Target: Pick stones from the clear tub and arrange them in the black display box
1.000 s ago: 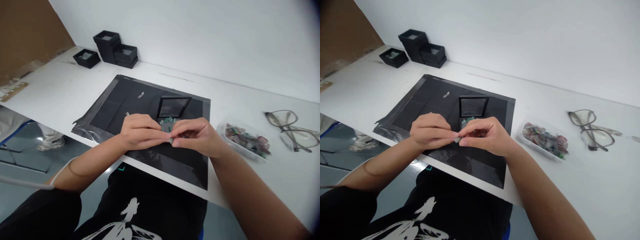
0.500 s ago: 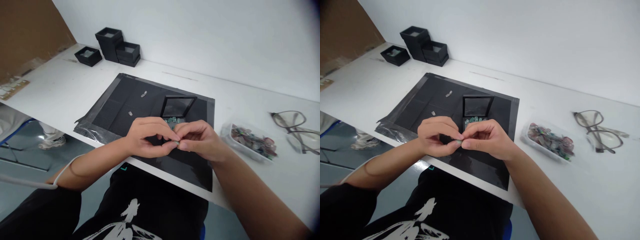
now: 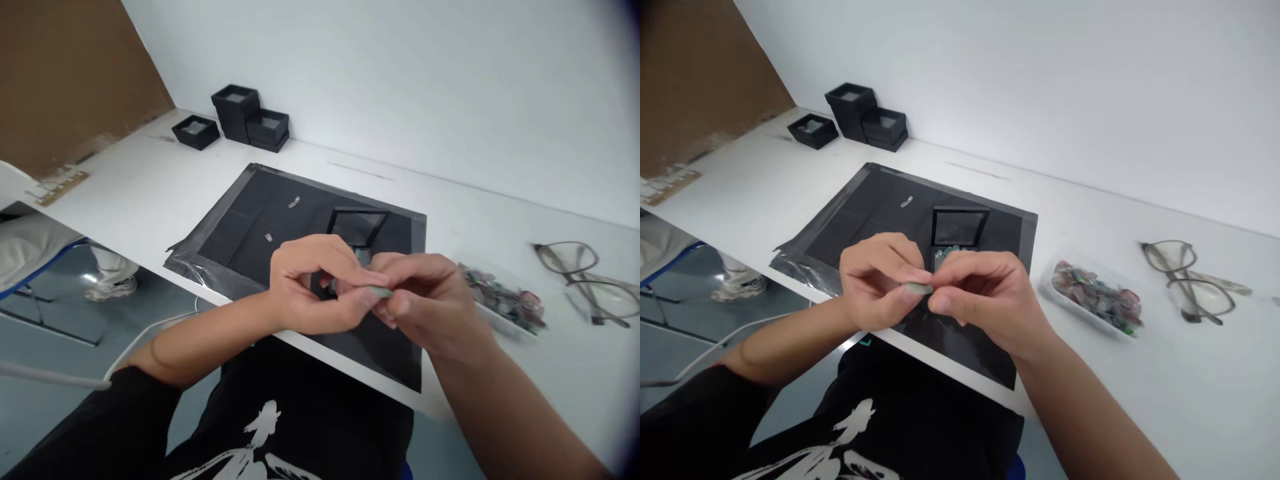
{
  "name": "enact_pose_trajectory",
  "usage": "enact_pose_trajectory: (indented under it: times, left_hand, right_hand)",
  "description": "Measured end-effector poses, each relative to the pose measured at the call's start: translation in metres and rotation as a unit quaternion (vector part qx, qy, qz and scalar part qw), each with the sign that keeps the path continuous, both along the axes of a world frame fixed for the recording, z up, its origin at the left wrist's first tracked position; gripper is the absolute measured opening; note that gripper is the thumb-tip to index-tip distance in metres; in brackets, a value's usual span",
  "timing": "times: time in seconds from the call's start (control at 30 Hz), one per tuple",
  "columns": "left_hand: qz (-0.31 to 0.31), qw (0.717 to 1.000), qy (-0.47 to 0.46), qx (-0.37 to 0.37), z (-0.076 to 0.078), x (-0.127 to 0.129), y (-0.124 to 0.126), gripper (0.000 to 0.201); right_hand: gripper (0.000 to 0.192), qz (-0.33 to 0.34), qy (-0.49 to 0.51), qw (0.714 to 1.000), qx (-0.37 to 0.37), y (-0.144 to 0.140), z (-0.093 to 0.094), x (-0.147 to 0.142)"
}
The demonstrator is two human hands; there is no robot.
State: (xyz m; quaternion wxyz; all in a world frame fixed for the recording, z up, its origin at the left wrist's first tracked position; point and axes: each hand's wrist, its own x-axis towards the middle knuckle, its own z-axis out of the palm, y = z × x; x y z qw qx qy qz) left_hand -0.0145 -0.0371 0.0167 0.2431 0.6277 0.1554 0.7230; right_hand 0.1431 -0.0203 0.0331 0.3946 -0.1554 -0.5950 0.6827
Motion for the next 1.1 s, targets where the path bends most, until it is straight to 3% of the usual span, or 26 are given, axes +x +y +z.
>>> enact_pose_trajectory:
  times: [0.17, 0.33, 0.6, 0.73, 0.9, 1.0, 1.1]
  left_hand:
    - [0.017, 0.996, -0.084, 0.005, 0.030, 0.024, -0.011, 0.010]
    - [-0.028, 0.993, -0.109, -0.020, 0.044, 0.035, -0.026, 0.019]
    - [-0.041, 0.982, -0.047, -0.178, 0.043, 0.047, -0.053, 0.030]
    - [-0.136, 0.966, -0.025, -0.220, 0.042, 0.054, -0.057, 0.034]
    - [-0.275, 0.916, -0.051, -0.288, 0.037, 0.058, -0.056, 0.034]
    - [-0.335, 0.891, -0.075, -0.298, 0.031, 0.060, -0.054, 0.024]
    - [-0.340, 0.886, -0.091, -0.302, 0.021, 0.063, -0.048, 0.023]
  right_hand:
    - [0.013, -0.044, -0.006, 0.994, 0.101, -0.002, 0.024, 0.023]
    - [0.011, -0.095, 0.018, 0.984, 0.150, -0.004, 0.036, 0.040]
    - [0.018, -0.098, 0.013, 0.976, 0.193, -0.013, 0.046, 0.051]
    - [0.033, -0.106, -0.039, 0.960, 0.255, -0.023, 0.058, 0.053]
    - [0.038, -0.090, -0.080, 0.940, 0.318, -0.032, 0.072, 0.053]
    - [0.039, -0.080, -0.077, 0.943, 0.315, -0.033, 0.069, 0.054]
    - [0.036, -0.109, -0.072, 0.942, 0.310, -0.033, 0.056, 0.052]
